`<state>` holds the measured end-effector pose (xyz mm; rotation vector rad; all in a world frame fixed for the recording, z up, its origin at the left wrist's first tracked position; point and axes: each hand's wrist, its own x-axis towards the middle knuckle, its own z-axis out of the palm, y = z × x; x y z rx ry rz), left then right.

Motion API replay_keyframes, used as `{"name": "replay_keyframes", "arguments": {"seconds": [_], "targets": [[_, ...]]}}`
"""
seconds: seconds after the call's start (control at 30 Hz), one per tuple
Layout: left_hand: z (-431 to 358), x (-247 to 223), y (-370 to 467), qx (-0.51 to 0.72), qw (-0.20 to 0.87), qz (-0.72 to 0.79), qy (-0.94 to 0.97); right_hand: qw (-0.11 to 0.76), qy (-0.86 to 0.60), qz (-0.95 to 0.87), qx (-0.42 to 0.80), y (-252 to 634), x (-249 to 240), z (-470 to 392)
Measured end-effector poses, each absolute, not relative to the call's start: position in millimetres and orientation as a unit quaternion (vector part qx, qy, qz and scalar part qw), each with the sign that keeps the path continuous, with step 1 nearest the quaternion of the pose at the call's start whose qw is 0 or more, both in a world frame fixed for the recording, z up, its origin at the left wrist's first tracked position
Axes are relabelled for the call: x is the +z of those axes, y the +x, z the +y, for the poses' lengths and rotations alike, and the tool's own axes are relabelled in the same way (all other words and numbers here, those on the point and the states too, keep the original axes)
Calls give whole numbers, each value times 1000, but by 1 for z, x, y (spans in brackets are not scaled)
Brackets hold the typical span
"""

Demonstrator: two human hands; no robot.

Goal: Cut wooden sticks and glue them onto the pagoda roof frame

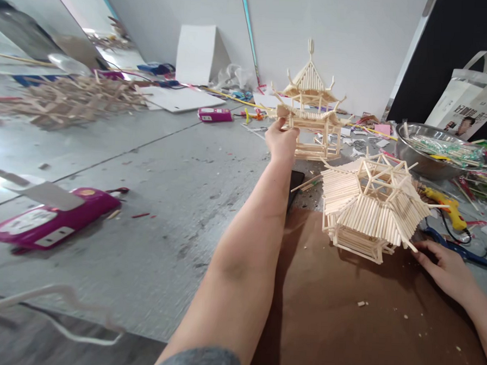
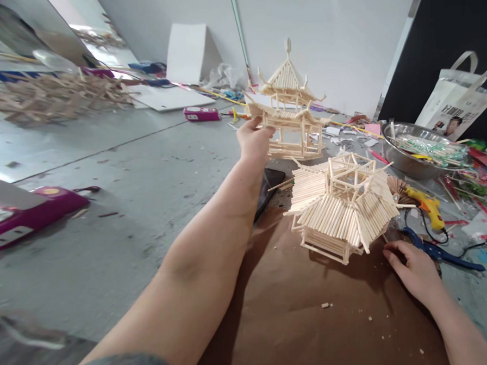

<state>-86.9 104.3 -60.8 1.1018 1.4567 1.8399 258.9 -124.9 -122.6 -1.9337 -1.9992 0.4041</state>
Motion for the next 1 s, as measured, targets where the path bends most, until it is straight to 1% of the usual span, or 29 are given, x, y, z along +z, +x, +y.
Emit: {"name": "replay_keyframes", "arguments": {"seconds": [0.1,0.2,0.33,0.53,0.73,0.87,1.0], "targets": [[104,-57,-84,708,256,529,391,165,-673,-706,141,259,-122,-125],[101,-52,-82,727,289,504,367,162,-670,-711,139,258,-121,-125],[99,-47,-83,745,297,484,351,157,-669,-714,134,258,-120,-126],[104,-48,-88,744,311,505,307,153,-671,-713,135,259,-120,-125],[115,-56,-93,745,361,516,218,150,-671,-713,139,260,-121,-125],[117,-61,-92,745,363,516,218,148,-671,-713,138,260,-121,-125],[114,-65,-90,757,354,483,261,146,-676,-708,139,259,-120,-125]]}}
